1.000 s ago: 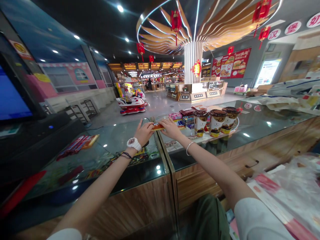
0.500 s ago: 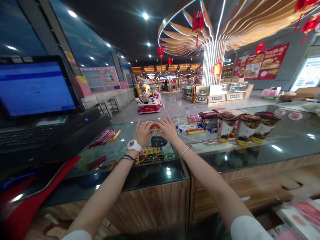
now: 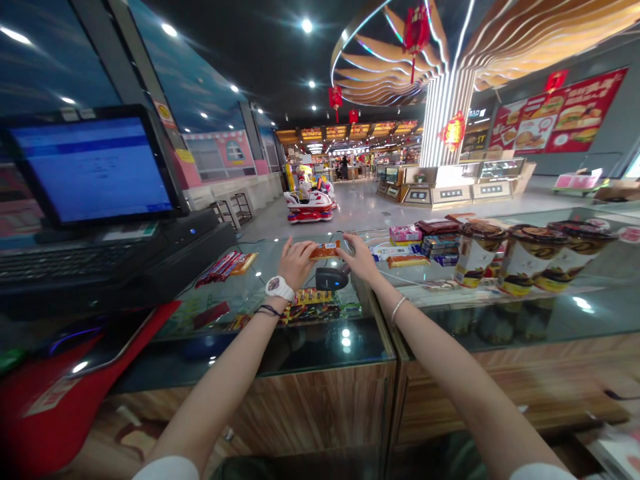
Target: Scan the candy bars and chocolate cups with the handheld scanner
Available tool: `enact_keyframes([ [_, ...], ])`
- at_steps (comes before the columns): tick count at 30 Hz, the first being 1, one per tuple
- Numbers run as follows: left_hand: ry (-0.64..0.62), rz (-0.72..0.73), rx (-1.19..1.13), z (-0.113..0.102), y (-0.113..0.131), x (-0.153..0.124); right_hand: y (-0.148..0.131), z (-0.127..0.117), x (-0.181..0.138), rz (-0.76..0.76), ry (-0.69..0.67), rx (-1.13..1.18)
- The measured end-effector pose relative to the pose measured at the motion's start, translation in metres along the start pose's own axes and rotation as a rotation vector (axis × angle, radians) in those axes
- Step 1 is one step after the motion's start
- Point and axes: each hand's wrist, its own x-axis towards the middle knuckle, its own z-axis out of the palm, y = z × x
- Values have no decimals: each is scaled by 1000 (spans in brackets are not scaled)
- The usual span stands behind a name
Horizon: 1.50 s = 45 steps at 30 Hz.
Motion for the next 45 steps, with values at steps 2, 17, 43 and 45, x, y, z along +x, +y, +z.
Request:
enact_keyframes([
  [2, -12, 8, 16, -1, 2, -1, 8, 1, 2, 94, -1, 140],
  [17, 123, 121, 39, 12, -1, -2, -5, 3, 6, 283, 55, 509],
  [43, 133, 83, 51, 12, -7, -3, -13, 6, -1, 371, -64, 727],
  [45, 131, 84, 43, 13, -7, -3, -14, 6, -1, 396, -34, 746],
])
